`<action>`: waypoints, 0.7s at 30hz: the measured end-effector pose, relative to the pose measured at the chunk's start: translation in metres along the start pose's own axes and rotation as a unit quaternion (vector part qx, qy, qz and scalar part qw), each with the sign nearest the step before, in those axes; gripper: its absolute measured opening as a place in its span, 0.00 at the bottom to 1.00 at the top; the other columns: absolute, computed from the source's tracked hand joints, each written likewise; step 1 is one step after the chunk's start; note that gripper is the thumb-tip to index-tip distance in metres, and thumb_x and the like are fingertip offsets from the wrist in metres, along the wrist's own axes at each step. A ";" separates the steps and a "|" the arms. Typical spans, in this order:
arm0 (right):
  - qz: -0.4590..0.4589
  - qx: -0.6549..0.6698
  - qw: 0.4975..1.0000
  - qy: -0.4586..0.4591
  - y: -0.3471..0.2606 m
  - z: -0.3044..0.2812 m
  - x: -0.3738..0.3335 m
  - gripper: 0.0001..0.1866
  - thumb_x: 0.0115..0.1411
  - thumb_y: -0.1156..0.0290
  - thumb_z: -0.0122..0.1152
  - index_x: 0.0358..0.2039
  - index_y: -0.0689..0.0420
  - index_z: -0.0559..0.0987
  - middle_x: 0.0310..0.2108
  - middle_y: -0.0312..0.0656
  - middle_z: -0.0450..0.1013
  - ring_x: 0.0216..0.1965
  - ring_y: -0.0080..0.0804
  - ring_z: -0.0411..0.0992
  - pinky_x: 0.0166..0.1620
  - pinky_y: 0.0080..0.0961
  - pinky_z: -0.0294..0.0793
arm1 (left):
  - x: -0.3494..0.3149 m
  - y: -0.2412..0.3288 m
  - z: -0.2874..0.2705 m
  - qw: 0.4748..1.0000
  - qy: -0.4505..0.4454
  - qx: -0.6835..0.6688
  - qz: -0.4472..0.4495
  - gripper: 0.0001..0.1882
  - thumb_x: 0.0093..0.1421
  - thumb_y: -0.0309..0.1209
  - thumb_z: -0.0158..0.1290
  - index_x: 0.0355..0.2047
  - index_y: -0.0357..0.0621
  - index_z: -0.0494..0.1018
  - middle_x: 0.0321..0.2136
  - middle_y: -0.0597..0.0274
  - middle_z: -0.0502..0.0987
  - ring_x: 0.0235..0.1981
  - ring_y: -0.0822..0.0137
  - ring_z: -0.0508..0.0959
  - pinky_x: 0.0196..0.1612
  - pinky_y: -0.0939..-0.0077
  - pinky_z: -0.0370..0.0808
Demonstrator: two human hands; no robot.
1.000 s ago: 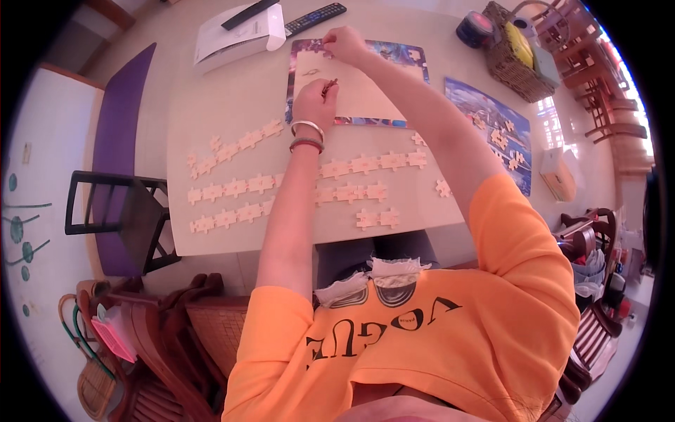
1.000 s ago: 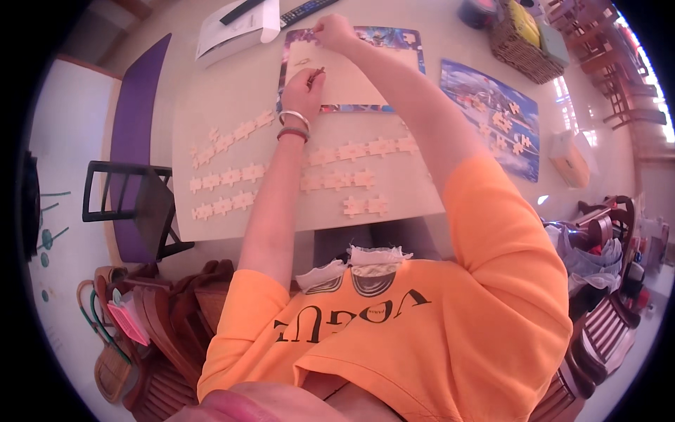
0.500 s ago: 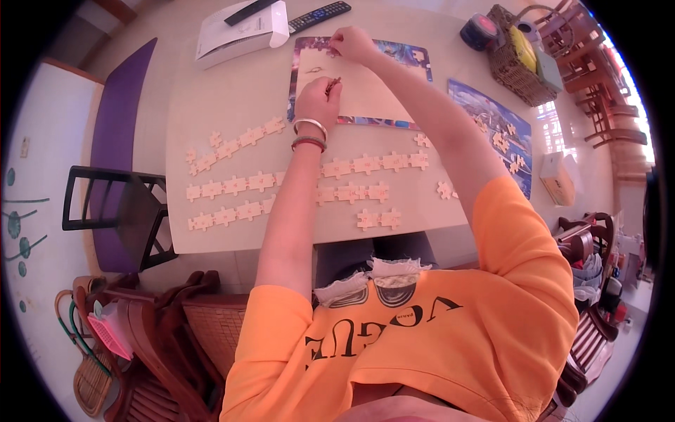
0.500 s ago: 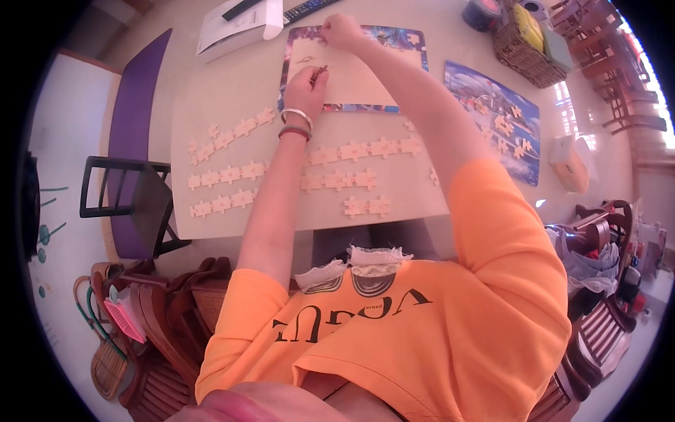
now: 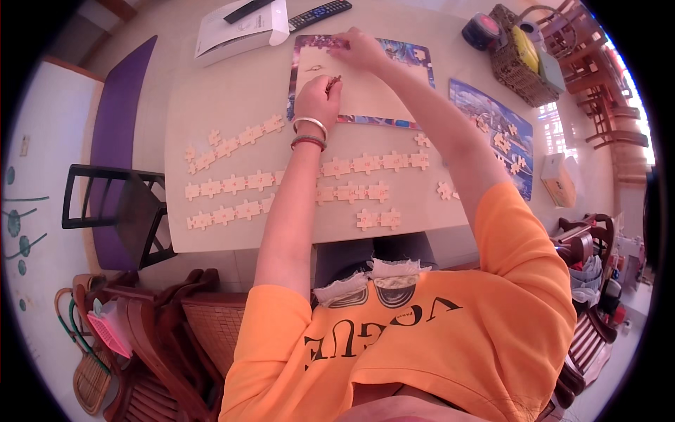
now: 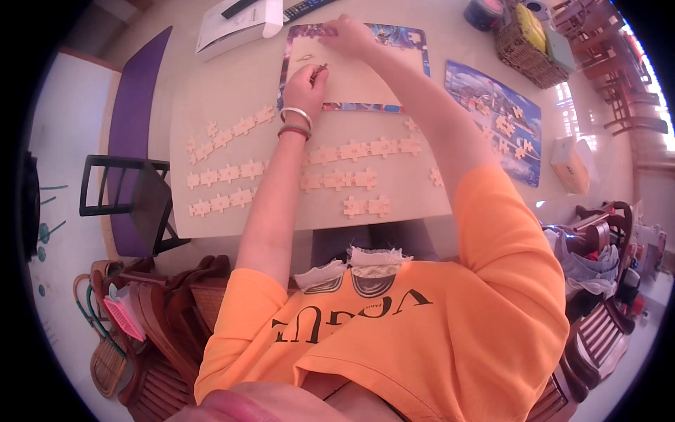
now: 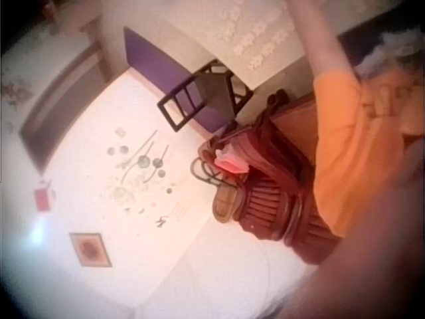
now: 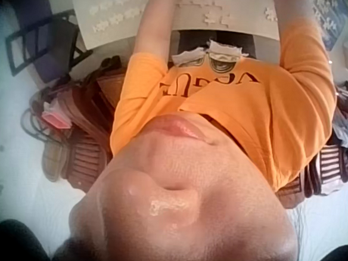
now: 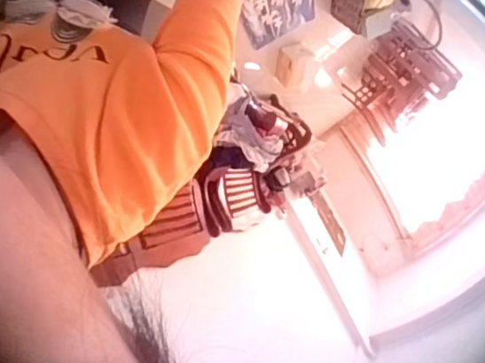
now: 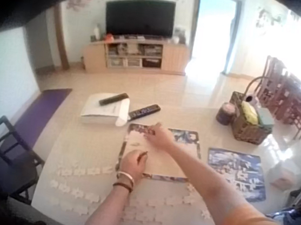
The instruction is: The person is assembling a jigsaw puzzle by picking up cardboard pieces from the table and fitting them into the partially completed image within a blue border.
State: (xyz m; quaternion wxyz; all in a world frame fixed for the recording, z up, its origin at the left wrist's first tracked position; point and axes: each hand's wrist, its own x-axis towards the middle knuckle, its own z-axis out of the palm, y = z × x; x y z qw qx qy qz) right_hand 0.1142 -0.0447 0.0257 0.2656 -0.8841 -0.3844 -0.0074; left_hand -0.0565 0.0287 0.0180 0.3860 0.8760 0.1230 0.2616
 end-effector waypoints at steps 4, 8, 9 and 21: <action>-0.010 -0.025 1.000 0.003 -0.002 0.000 -0.003 0.21 0.49 0.51 0.58 0.43 0.42 0.77 0.42 0.44 0.68 0.47 0.40 0.67 0.48 0.35 0.67 | 0.000 0.001 0.001 1.000 -0.005 0.004 -0.001 0.11 0.55 0.36 0.51 0.30 0.39 0.73 0.25 0.54 0.76 0.27 0.59 0.75 0.32 0.70 0.70; -0.014 -0.018 1.000 -0.005 -0.004 -0.001 -0.005 0.20 0.49 0.52 0.58 0.43 0.43 0.78 0.42 0.43 0.68 0.50 0.39 0.64 0.51 0.33 0.65 | 0.000 0.000 0.000 1.000 0.001 -0.002 -0.005 0.12 0.55 0.36 0.51 0.30 0.39 0.73 0.24 0.55 0.75 0.26 0.60 0.75 0.32 0.71 0.70; -0.021 -0.014 1.000 -0.002 -0.004 0.000 -0.006 0.20 0.49 0.52 0.58 0.42 0.43 0.78 0.42 0.44 0.68 0.50 0.40 0.64 0.51 0.33 0.65 | 0.000 0.000 0.000 1.000 0.000 -0.002 -0.007 0.12 0.55 0.36 0.51 0.30 0.39 0.73 0.24 0.55 0.75 0.26 0.60 0.75 0.32 0.71 0.70; -0.031 -0.199 0.977 -0.066 -0.025 -0.003 0.002 0.12 0.53 0.61 0.53 0.37 0.46 0.79 0.41 0.43 0.69 0.48 0.41 0.65 0.48 0.38 0.66 | 0.001 -0.002 0.001 1.000 -0.001 -0.025 -0.015 0.12 0.55 0.36 0.53 0.32 0.39 0.74 0.25 0.55 0.76 0.26 0.63 0.76 0.32 0.73 0.71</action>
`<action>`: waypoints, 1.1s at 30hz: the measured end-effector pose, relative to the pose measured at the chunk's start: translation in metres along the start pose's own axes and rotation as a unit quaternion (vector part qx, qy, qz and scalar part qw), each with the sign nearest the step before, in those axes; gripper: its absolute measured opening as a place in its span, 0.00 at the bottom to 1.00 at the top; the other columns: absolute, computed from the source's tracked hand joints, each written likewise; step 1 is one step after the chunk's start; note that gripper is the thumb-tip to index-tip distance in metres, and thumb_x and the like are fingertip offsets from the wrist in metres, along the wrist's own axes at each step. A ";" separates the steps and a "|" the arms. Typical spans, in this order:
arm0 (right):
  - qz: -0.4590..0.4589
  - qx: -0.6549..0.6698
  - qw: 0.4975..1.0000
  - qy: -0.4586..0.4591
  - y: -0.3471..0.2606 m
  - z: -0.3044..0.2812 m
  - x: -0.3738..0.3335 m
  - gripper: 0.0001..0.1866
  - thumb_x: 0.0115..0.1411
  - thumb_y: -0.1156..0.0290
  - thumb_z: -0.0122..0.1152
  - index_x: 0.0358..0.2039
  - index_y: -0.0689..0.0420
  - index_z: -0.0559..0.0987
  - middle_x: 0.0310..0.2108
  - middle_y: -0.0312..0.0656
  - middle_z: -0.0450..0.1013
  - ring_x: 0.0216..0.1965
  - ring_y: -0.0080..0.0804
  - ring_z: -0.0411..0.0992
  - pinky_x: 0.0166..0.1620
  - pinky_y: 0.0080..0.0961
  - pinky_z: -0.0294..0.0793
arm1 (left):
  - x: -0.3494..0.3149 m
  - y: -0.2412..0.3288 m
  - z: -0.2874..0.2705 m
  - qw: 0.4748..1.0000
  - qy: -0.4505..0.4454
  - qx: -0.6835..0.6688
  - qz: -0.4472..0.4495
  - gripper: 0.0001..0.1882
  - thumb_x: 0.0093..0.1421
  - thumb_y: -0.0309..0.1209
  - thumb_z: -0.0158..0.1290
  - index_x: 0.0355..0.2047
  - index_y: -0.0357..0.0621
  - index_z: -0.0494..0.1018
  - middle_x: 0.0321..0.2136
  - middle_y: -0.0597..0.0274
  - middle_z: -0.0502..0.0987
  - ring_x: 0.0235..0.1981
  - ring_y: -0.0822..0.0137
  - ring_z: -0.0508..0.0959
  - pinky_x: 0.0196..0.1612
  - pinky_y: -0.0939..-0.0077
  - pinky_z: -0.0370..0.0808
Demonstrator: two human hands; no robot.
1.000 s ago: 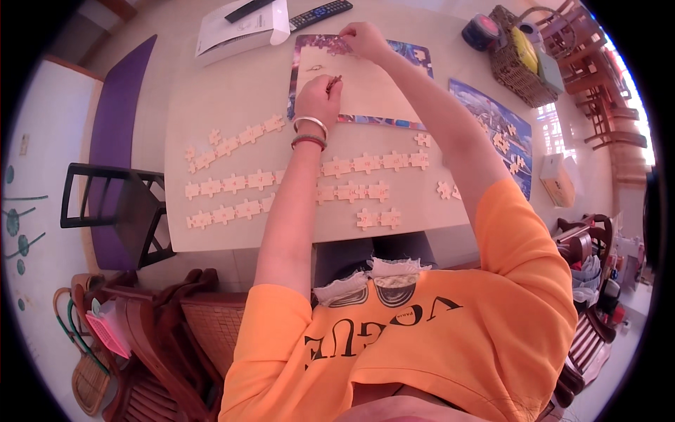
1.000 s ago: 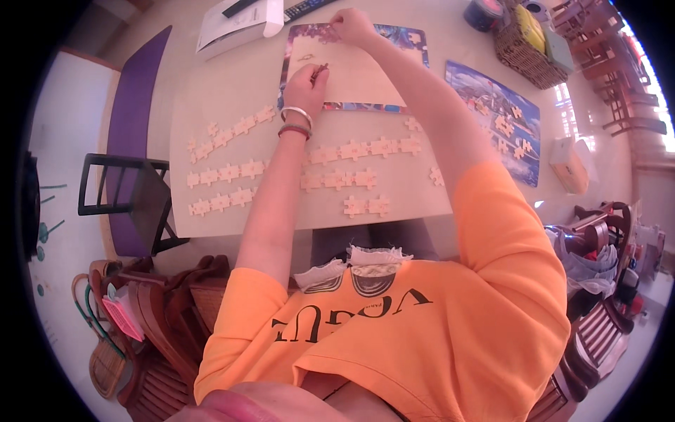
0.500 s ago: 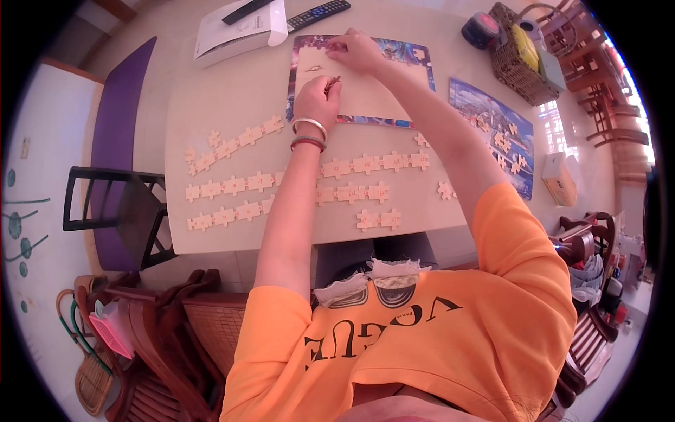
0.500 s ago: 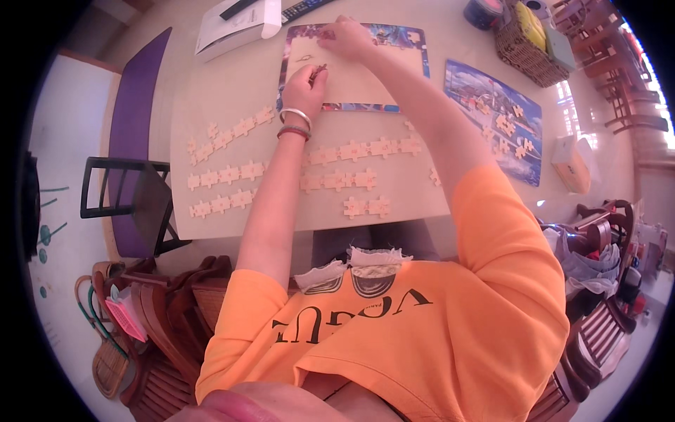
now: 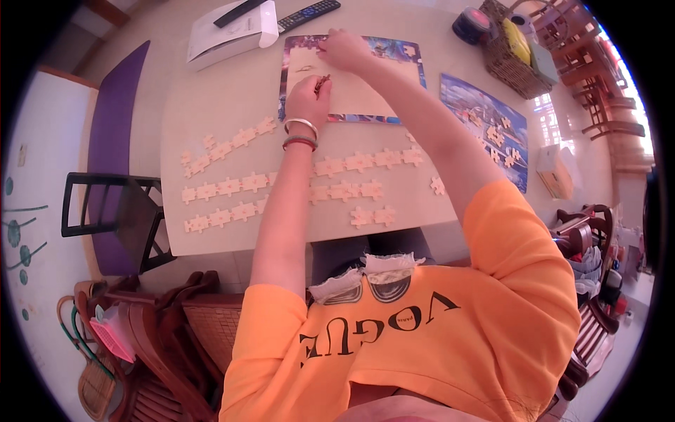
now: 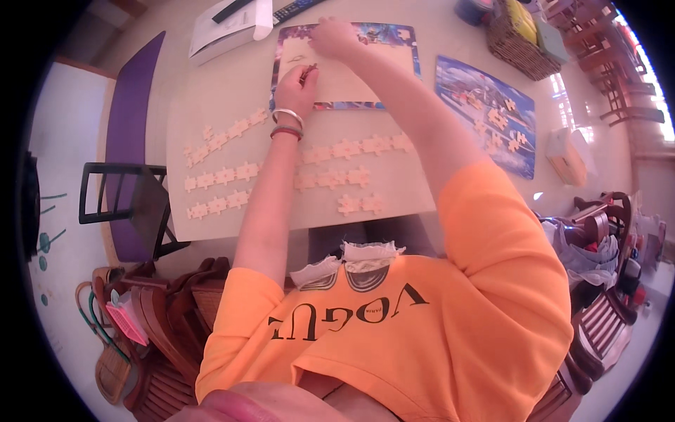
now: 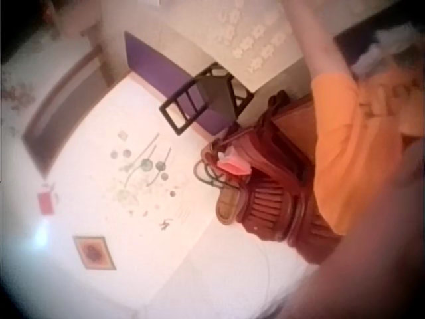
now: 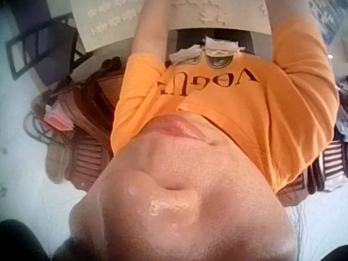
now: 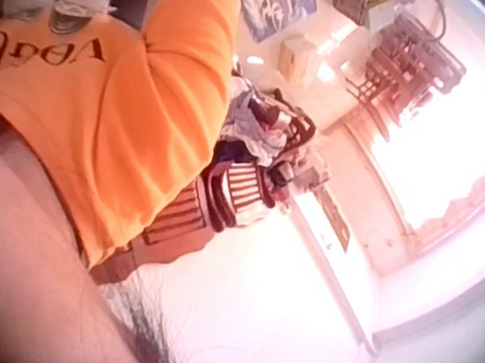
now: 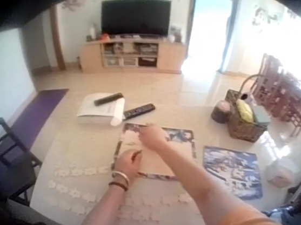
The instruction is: The person is assembling a jigsaw puzzle by picking up cardboard pieces from the table and fitting them into the partially completed image within a blue border.
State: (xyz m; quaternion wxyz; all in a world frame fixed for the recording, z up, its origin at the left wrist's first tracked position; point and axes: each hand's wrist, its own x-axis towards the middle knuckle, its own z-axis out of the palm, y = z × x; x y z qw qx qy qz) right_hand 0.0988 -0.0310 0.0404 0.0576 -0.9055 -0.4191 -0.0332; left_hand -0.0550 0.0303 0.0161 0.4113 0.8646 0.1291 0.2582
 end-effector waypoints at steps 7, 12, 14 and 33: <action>-0.108 -0.121 0.984 0.070 -0.008 0.004 -0.036 0.15 0.55 0.62 0.49 0.40 0.52 0.76 0.45 0.42 0.65 0.49 0.41 0.62 0.49 0.42 0.64 | -0.004 -0.003 -0.002 0.994 0.031 -0.099 -0.039 0.12 0.56 0.35 0.52 0.34 0.38 0.73 0.26 0.58 0.77 0.27 0.70 0.77 0.32 0.76 0.71; -0.076 0.005 0.988 0.132 -0.002 0.014 -0.051 0.21 0.59 0.59 0.44 0.50 0.54 0.68 0.53 0.41 0.61 0.56 0.38 0.57 0.55 0.42 0.56 | -0.005 0.003 -0.003 0.994 0.001 -0.092 -0.065 0.11 0.56 0.32 0.53 0.35 0.37 0.73 0.25 0.60 0.77 0.25 0.71 0.76 0.32 0.78 0.71; -0.078 -0.005 0.989 0.128 -0.003 0.013 -0.045 0.20 0.59 0.61 0.45 0.50 0.53 0.69 0.53 0.40 0.62 0.56 0.38 0.57 0.55 0.41 0.56 | -0.003 0.000 -0.002 0.996 0.005 -0.077 -0.047 0.09 0.56 0.30 0.53 0.34 0.38 0.74 0.26 0.60 0.77 0.26 0.71 0.76 0.32 0.78 0.72; -0.039 0.483 0.867 0.116 -0.016 0.015 -0.100 0.18 0.48 0.68 0.62 0.40 0.61 0.75 0.27 0.41 0.73 0.27 0.26 0.71 0.33 0.23 0.72 | -0.002 -0.001 0.000 0.998 0.043 -0.053 0.003 0.14 0.52 0.18 0.48 0.37 0.45 0.77 0.33 0.61 0.76 0.34 0.68 0.76 0.39 0.78 0.72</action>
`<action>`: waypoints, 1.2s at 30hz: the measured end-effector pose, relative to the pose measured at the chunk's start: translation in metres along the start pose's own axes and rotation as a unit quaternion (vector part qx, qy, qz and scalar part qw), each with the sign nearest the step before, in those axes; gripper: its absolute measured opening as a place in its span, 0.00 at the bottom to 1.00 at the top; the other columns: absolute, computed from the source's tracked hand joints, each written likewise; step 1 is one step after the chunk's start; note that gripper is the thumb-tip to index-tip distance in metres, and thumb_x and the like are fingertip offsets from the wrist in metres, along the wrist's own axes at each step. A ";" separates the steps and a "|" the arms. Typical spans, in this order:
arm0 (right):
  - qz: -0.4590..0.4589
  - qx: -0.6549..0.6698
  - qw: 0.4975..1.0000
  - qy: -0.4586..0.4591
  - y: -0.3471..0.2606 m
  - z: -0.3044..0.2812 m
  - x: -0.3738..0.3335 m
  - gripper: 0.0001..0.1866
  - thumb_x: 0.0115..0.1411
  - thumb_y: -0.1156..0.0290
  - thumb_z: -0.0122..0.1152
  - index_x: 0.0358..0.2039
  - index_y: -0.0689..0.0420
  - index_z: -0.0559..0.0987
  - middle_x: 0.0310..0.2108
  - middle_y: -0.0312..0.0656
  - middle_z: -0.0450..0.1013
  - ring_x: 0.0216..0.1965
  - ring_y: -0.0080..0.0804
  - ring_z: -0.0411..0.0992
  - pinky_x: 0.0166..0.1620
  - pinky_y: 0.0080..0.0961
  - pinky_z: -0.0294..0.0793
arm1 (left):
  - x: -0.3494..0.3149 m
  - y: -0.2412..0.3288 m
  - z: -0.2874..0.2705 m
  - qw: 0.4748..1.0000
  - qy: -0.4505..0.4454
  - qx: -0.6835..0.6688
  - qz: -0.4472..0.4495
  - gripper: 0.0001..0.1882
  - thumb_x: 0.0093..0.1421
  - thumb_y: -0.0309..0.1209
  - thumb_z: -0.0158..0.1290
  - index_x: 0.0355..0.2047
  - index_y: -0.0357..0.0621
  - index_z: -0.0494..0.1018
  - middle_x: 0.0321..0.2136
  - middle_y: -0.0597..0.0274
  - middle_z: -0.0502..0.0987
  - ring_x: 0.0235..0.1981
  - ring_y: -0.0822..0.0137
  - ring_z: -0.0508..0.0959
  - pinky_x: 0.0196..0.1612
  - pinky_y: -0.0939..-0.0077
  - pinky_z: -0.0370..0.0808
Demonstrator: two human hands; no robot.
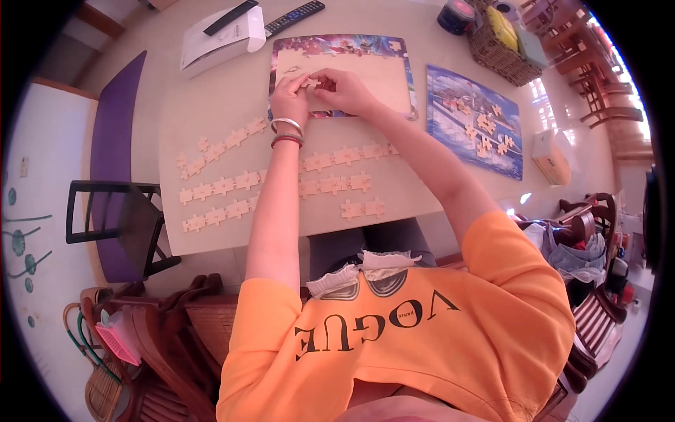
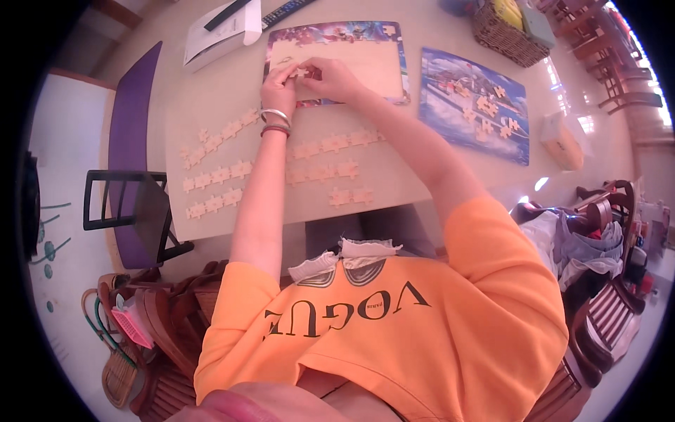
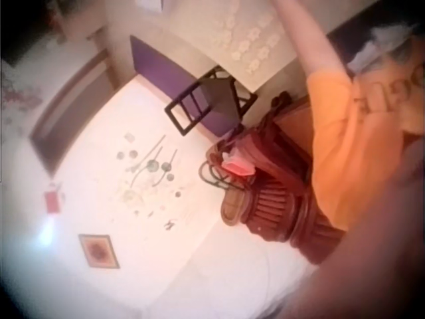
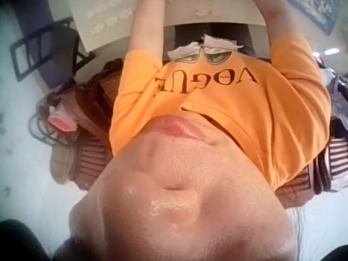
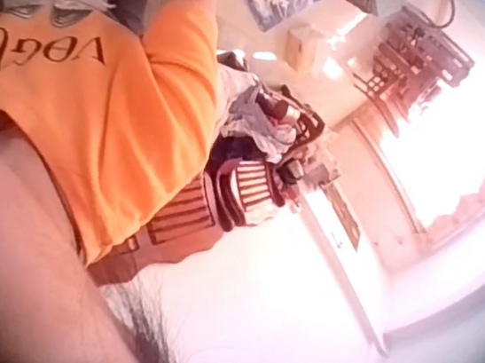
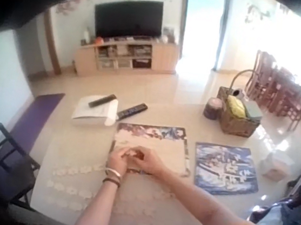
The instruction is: The person is assembling a jigsaw puzzle by picking up cardboard pieces from the table and fitting them into the partially completed image within a blue border.
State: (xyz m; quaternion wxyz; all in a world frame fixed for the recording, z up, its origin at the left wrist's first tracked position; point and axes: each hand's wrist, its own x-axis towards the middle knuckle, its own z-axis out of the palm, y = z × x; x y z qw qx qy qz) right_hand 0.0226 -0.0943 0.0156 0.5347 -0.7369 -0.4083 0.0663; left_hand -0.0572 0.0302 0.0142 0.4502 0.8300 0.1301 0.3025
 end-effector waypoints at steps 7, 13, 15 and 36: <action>0.006 0.004 1.000 0.016 -0.003 0.001 0.000 0.17 0.47 0.70 0.63 0.38 0.61 0.74 0.28 0.42 0.73 0.26 0.27 0.72 0.32 0.23 0.72 | -0.002 0.007 -0.002 0.999 -0.004 -0.010 -0.035 0.15 0.52 0.19 0.48 0.38 0.47 0.77 0.33 0.61 0.76 0.33 0.68 0.76 0.39 0.78 0.72; 0.012 -0.011 1.000 0.009 -0.003 -0.001 0.001 0.13 0.48 0.70 0.61 0.35 0.61 0.76 0.28 0.43 0.74 0.26 0.29 0.72 0.33 0.25 0.72 | 0.002 0.002 0.000 1.000 -0.010 0.020 0.001 0.15 0.52 0.19 0.47 0.38 0.47 0.77 0.32 0.60 0.76 0.33 0.67 0.76 0.39 0.77 0.72; 0.040 -0.042 0.998 0.021 -0.005 -0.002 0.001 0.10 0.50 0.70 0.59 0.32 0.61 0.77 0.26 0.45 0.74 0.27 0.32 0.72 0.33 0.26 0.72 | 0.002 -0.004 0.001 1.000 0.004 -0.002 -0.005 0.16 0.51 0.20 0.49 0.41 0.44 0.75 0.34 0.58 0.76 0.34 0.65 0.76 0.38 0.76 0.73; 0.078 0.018 0.992 0.098 -0.001 0.004 0.004 0.11 0.54 0.66 0.55 0.29 0.62 0.76 0.20 0.43 0.73 0.22 0.31 0.71 0.29 0.27 0.69 | 0.010 -0.011 -0.031 0.981 -0.035 -0.064 -0.179 0.12 0.59 0.24 0.46 0.41 0.32 0.71 0.32 0.53 0.77 0.30 0.68 0.78 0.32 0.78 0.75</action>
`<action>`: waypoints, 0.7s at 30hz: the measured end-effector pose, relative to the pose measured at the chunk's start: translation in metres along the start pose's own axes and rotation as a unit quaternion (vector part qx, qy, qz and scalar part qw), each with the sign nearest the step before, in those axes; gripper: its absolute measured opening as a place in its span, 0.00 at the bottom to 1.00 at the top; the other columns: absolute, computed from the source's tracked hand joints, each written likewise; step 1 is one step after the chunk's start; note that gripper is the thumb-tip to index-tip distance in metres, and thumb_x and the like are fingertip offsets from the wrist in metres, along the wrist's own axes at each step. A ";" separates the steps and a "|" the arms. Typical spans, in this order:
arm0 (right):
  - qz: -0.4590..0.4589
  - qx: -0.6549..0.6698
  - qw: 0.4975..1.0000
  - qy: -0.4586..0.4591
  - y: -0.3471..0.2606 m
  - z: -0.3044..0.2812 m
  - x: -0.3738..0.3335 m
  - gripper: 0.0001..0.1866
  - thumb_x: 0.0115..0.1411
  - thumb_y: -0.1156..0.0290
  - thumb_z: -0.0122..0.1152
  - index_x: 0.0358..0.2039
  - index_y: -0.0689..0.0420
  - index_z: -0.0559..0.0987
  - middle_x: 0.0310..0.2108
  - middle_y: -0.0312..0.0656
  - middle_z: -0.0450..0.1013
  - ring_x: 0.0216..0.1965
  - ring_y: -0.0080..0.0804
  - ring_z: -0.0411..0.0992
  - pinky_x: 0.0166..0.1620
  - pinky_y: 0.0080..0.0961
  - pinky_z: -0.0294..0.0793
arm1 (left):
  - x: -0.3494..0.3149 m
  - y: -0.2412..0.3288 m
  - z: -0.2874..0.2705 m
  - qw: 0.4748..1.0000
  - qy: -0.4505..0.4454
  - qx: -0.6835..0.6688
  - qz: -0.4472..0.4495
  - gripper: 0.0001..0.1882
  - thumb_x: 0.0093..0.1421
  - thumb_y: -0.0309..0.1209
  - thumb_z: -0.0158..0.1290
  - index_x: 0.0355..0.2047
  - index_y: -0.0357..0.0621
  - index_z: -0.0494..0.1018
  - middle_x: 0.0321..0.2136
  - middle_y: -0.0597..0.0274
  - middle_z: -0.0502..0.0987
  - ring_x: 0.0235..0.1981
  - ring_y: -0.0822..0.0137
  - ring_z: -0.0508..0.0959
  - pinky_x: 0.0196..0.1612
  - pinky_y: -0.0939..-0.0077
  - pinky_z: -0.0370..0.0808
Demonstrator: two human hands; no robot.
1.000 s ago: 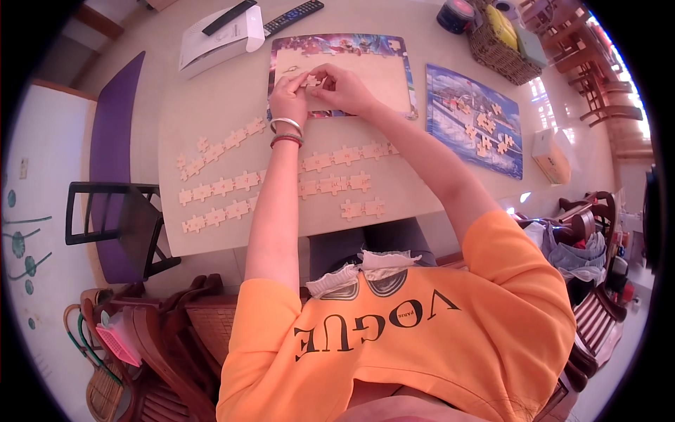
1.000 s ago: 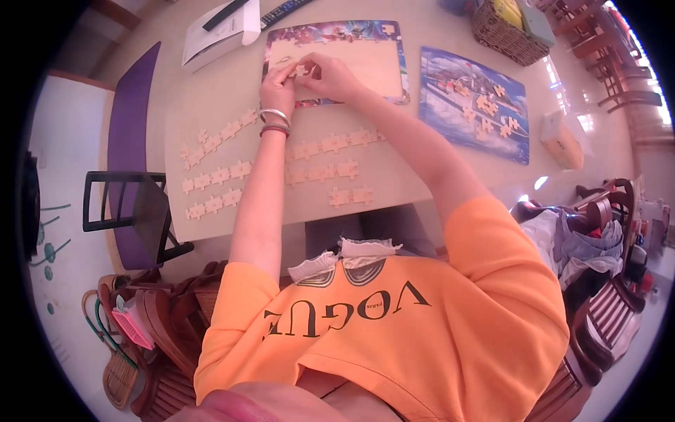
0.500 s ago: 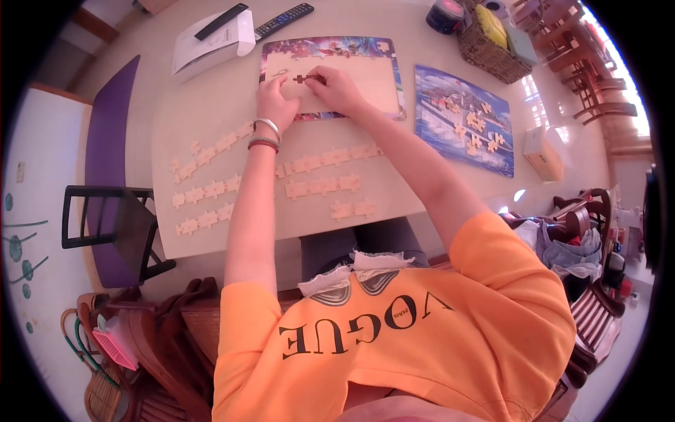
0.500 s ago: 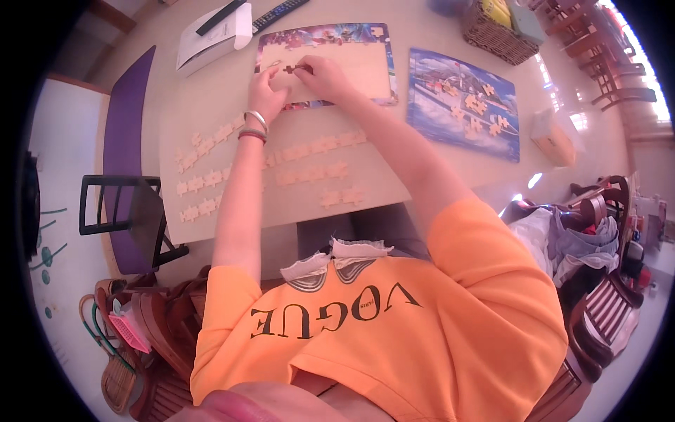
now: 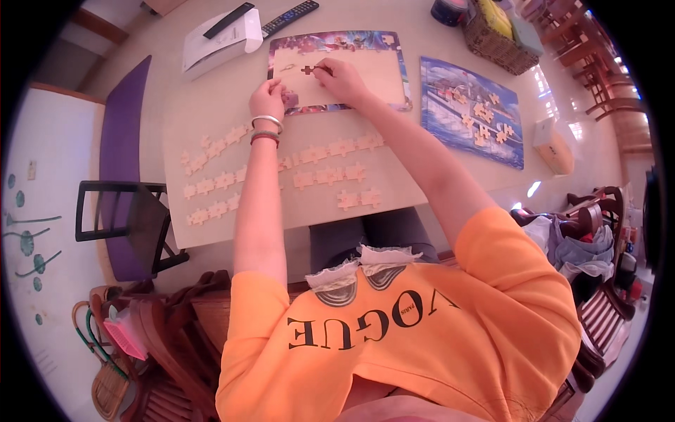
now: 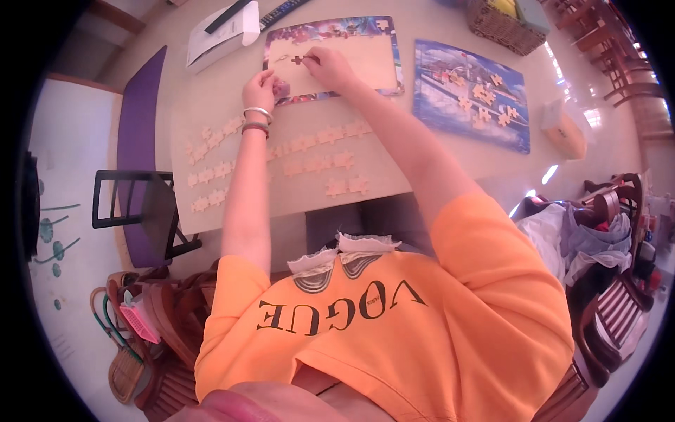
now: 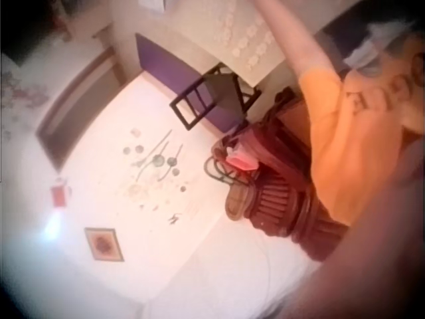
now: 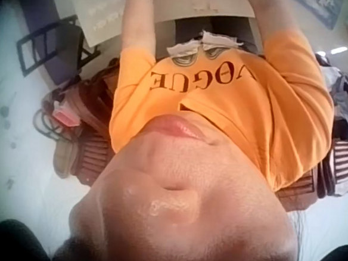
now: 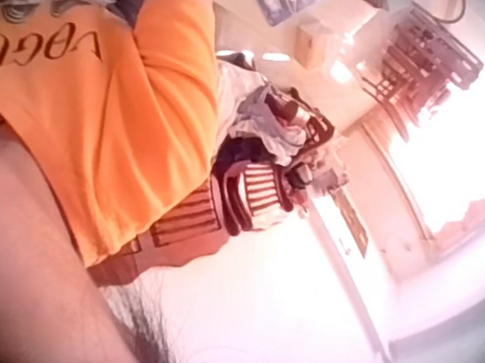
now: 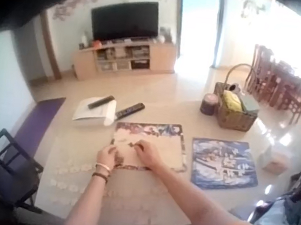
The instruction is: The person is assembling a jigsaw puzzle by picking up cardboard pieces from the table and fitting them into the partially completed image within a blue border.
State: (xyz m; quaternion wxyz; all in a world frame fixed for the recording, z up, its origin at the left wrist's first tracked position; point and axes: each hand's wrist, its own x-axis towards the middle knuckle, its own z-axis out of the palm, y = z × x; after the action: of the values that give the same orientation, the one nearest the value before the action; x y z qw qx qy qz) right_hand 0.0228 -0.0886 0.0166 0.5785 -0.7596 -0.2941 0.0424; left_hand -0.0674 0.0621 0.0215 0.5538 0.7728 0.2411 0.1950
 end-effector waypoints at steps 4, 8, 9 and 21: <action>0.003 0.021 1.000 0.000 0.006 -0.002 -0.001 0.11 0.55 0.66 0.53 0.29 0.62 0.76 0.19 0.43 0.73 0.22 0.31 0.71 0.29 0.27 0.69 | -0.001 0.000 0.003 0.999 -0.014 -0.031 -0.025 0.12 0.59 0.22 0.44 0.42 0.29 0.70 0.32 0.56 0.76 0.31 0.71 0.77 0.34 0.81 0.75; 0.008 0.002 1.000 -0.007 -0.004 0.000 0.000 0.12 0.56 0.65 0.53 0.28 0.62 0.76 0.19 0.43 0.73 0.21 0.31 0.71 0.29 0.27 0.69 | 0.003 -0.006 -0.010 0.998 -0.058 -0.004 0.015 0.13 0.56 0.21 0.48 0.42 0.30 0.70 0.34 0.55 0.75 0.34 0.71 0.77 0.36 0.80 0.75; 0.010 -0.006 1.000 -0.010 -0.005 0.001 0.000 0.12 0.55 0.66 0.53 0.28 0.62 0.76 0.19 0.43 0.73 0.21 0.32 0.71 0.29 0.27 0.69 | 0.003 -0.007 -0.012 0.994 -0.083 0.043 0.054 0.13 0.54 0.20 0.50 0.42 0.31 0.70 0.35 0.55 0.75 0.34 0.71 0.76 0.36 0.80 0.75; -0.011 -0.018 1.000 0.015 0.000 0.000 0.000 0.08 0.51 0.69 0.56 0.29 0.60 0.77 0.21 0.44 0.73 0.24 0.34 0.72 0.30 0.28 0.70 | -0.027 -0.001 0.000 0.907 -0.058 0.221 0.355 0.23 0.45 0.20 0.55 0.44 0.42 0.65 0.44 0.55 0.66 0.41 0.60 0.71 0.46 0.72 0.70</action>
State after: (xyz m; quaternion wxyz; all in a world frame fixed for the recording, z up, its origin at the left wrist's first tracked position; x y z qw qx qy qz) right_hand 0.0234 -0.0890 0.0165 0.5695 -0.7671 -0.2949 0.0195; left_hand -0.0895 0.0463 0.0199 0.2763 0.9197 -0.0448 0.2754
